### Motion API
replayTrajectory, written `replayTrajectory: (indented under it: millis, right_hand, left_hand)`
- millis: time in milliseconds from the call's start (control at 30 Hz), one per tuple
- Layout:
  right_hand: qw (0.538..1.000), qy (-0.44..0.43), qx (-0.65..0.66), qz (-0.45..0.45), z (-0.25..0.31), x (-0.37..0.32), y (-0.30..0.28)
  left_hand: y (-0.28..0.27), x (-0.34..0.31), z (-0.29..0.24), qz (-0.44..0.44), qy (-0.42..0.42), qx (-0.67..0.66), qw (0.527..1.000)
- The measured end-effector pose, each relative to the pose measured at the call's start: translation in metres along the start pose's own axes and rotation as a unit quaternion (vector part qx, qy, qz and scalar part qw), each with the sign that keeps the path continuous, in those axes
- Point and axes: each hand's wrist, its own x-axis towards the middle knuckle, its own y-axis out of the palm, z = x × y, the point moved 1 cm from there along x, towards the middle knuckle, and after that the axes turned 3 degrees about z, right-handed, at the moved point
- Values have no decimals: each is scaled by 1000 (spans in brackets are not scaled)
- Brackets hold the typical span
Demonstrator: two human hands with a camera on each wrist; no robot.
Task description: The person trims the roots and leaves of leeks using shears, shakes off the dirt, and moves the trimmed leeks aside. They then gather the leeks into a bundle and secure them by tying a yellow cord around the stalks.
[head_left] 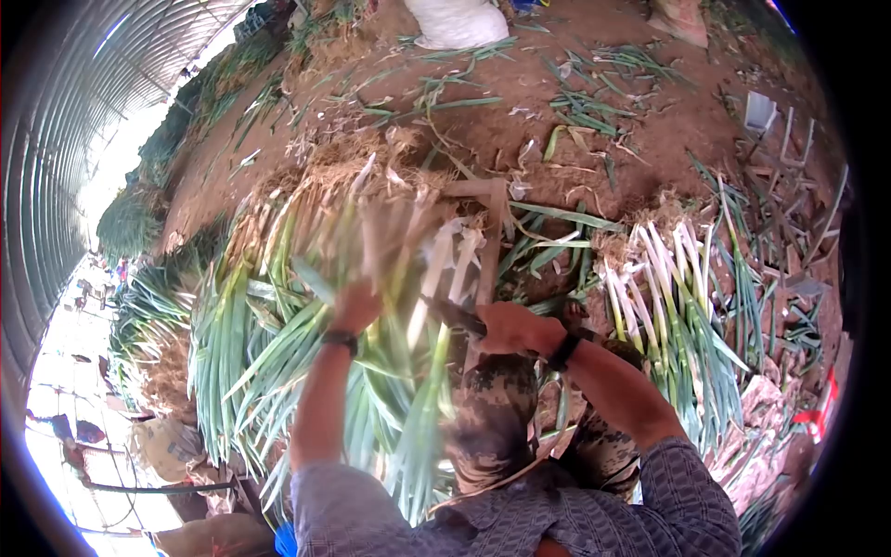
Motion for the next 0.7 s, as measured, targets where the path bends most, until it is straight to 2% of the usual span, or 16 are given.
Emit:
replayTrajectory:
  millis: [100, 133, 233, 333, 433, 467, 567, 700]
  right_hand:
    - [1000, 4, -8, -27, 6, -4, -14]
    - [999, 5, -11, -30, 5, -5, -13]
    - [999, 16, -22, -38, 10, -7, -12]
    - [997, 12, -59, -44, 17, -5, -9]
    - [996, -4, -76, -47, 22, -6, -9]
    - [996, -10, -76, -46, 24, -6, -8]
    - [995, -12, -96, -25, 33, -5, -3]
    - [995, -13, -91, -40, 36, 2, 7]
  left_hand:
    - [11, 19, -5, -14, -118, -31, 992]
    - [21, 19, -3, -98, -126, -17, 987]
    - [29, 24, 6, -90, -105, -34, 990]
    - [12, 14, -5, -29, -114, -54, 992]
    - [12, -16, -20, -50, -127, -31, 990]
    - [12, -31, -25, -78, -130, -59, 987]
    - [15, -62, -25, -60, -116, -48, 990]
    - [27, -87, -22, -50, -125, -75, 988]
